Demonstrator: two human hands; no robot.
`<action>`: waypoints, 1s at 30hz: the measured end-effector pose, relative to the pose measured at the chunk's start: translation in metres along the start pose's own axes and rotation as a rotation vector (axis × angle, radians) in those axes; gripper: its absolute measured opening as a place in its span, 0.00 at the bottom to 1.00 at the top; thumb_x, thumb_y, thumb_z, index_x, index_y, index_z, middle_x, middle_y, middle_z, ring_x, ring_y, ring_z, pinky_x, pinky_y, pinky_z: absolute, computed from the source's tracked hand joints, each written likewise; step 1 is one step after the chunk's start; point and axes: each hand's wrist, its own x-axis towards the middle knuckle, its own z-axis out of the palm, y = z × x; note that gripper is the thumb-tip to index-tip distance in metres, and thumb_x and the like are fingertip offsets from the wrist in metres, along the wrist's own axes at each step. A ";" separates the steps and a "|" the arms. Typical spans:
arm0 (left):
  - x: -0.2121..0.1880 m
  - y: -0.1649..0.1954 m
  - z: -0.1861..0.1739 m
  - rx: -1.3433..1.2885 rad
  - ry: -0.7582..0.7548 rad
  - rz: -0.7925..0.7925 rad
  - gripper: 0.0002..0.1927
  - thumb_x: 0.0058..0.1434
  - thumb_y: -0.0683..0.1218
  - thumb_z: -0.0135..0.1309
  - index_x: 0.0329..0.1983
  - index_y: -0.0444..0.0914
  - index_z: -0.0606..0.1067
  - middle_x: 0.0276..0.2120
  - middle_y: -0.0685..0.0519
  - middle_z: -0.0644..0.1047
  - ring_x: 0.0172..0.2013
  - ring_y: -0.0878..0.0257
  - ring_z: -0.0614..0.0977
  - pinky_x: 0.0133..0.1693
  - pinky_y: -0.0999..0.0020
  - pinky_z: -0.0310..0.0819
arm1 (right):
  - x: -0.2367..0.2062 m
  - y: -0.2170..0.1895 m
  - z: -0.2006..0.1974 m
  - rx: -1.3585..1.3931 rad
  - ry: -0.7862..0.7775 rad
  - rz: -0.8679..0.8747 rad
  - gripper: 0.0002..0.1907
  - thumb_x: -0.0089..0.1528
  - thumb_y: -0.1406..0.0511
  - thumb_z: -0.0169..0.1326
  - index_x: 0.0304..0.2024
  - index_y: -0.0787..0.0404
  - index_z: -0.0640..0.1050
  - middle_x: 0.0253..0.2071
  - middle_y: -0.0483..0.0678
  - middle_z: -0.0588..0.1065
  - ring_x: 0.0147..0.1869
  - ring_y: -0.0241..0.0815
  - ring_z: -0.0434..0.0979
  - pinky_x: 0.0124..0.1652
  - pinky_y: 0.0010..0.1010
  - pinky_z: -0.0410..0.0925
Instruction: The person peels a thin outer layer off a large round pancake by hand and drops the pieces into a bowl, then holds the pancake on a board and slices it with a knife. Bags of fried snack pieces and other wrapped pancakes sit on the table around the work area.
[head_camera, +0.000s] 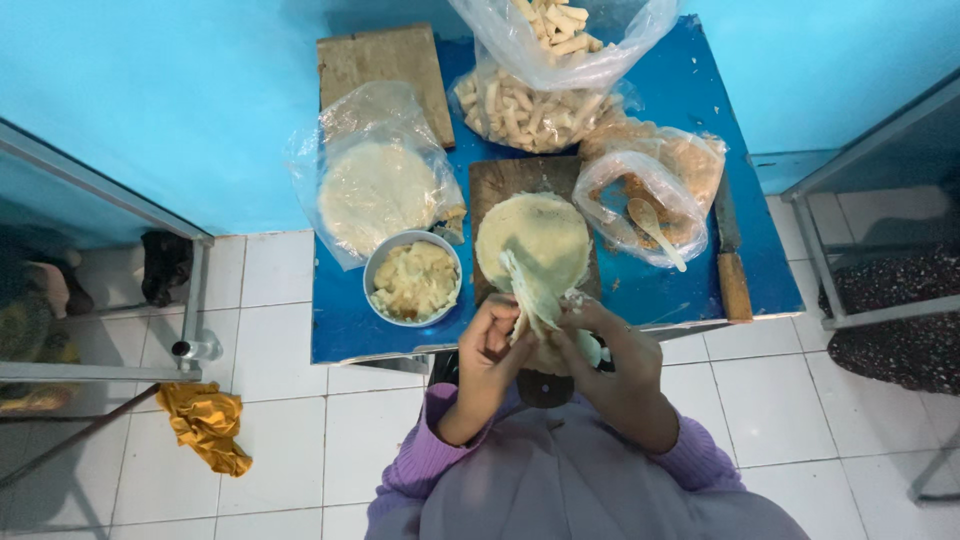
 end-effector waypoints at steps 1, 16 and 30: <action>-0.001 0.003 0.001 0.001 0.007 -0.038 0.16 0.65 0.29 0.52 0.54 0.32 0.68 0.55 0.49 0.71 0.61 0.61 0.75 0.59 0.68 0.70 | 0.000 0.000 0.000 0.016 0.000 0.037 0.21 0.58 0.71 0.68 0.51 0.65 0.77 0.43 0.50 0.83 0.47 0.46 0.86 0.45 0.31 0.76; -0.004 -0.006 0.001 0.236 0.092 -0.050 0.18 0.62 0.28 0.56 0.51 0.33 0.67 0.44 0.50 0.77 0.46 0.67 0.79 0.48 0.75 0.73 | -0.005 0.021 0.011 0.483 -0.033 0.083 0.34 0.60 0.75 0.63 0.65 0.66 0.63 0.48 0.51 0.78 0.52 0.38 0.83 0.52 0.27 0.77; -0.002 -0.004 0.002 0.129 0.050 -0.091 0.12 0.63 0.30 0.55 0.47 0.33 0.69 0.45 0.53 0.74 0.46 0.70 0.77 0.49 0.74 0.73 | -0.009 0.034 0.018 0.712 -0.131 0.377 0.31 0.62 0.78 0.58 0.66 0.65 0.63 0.41 0.48 0.76 0.48 0.36 0.78 0.51 0.29 0.73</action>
